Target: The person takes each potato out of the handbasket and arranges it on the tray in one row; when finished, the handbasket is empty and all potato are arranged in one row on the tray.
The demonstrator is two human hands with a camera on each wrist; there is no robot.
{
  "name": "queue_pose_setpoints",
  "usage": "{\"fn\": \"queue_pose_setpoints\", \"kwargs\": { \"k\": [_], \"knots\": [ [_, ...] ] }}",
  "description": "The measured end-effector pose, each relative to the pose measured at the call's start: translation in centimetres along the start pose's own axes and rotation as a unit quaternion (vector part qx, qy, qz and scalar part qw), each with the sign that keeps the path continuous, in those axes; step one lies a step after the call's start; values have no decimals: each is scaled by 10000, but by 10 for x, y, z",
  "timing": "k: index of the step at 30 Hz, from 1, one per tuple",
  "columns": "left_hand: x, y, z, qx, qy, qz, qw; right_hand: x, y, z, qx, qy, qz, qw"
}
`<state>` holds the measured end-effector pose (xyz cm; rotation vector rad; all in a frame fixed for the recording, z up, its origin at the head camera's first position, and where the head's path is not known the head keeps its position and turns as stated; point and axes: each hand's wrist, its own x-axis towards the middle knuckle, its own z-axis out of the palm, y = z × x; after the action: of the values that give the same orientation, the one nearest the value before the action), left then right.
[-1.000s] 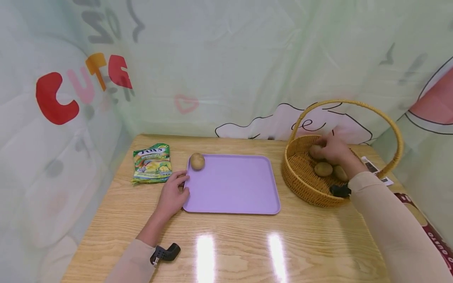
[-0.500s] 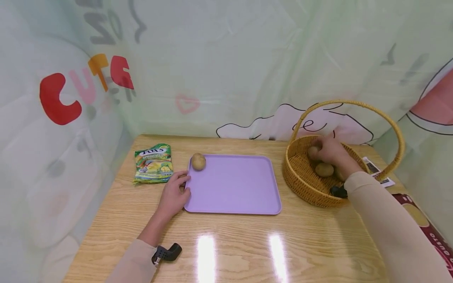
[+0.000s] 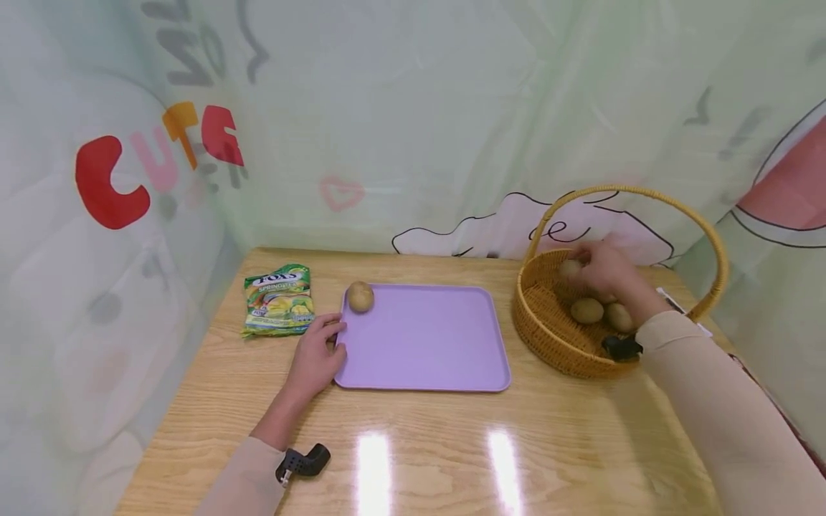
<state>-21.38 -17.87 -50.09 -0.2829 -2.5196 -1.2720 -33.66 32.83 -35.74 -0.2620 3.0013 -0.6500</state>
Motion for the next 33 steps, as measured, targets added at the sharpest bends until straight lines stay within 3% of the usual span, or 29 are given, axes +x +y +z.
{"fn": "queue_pose_setpoints", "kwargs": {
  "k": [7, 14, 33],
  "knots": [
    [0, 1, -2, 26, -2, 20, 10000, -6, -24, -14, -270, 253, -305, 9989],
    [0, 1, -3, 43, 1, 26, 10000, -18, -51, -19, -46, 136, -259, 9996],
    [-1, 0, 0, -41, -15, -19, 10000, -22, -104, 4, 680, 31, -577, 9960]
  ]
}}
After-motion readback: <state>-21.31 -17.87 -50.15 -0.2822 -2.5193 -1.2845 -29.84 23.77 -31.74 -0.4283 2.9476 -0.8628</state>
